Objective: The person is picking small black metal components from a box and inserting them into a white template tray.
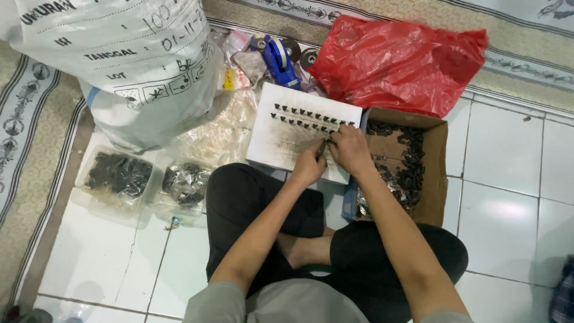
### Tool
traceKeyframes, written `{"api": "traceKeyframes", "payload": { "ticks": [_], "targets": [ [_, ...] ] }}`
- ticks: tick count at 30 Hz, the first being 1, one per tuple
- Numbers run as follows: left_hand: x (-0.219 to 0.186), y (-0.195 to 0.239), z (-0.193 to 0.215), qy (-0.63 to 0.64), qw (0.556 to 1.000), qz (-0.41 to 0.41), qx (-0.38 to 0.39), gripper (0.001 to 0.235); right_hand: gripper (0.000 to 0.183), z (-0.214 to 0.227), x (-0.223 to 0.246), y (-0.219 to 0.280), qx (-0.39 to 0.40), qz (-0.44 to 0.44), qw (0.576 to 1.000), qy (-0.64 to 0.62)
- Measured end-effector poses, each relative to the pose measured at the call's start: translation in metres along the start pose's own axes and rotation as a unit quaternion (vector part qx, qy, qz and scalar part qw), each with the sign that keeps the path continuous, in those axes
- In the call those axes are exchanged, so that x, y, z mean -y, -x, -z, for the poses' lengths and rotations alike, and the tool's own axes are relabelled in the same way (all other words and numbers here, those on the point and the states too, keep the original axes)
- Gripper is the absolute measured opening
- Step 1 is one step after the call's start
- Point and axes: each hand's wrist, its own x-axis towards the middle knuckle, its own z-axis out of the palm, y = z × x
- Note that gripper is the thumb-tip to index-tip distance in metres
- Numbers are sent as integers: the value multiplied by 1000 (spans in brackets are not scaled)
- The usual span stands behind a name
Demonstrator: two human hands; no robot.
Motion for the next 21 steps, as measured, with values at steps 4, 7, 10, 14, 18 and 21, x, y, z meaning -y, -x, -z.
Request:
{"api": "traceKeyframes", "payload": {
  "ticks": [4, 7, 10, 14, 18, 21],
  "targets": [
    [-10, 8, 2, -9, 1000, -3, -5, 55, 11, 7, 1, 0, -9, -18, 1000, -14],
    [-30, 23, 5, -29, 1000, -2, 1, 57, 9, 29, -4, 8, -42, -32, 997, -47],
    [-47, 38, 0, -71, 997, -14, -5, 54, 18, 58, -19, 31, -65, -67, 993, -65],
    [-52, 40, -31, -119, 986, -120, 6, 43, 17, 83, -60, 79, -20, -215, 966, -138],
    [-69, 29, -76, -170, 963, -191, 84, 40, 27, 87, -108, 133, 166, -374, 906, -109],
    [-58, 3, -123, -208, 950, -210, 98, 33, 36, 52, -132, 164, 219, -399, 884, -103]
  ]
}}
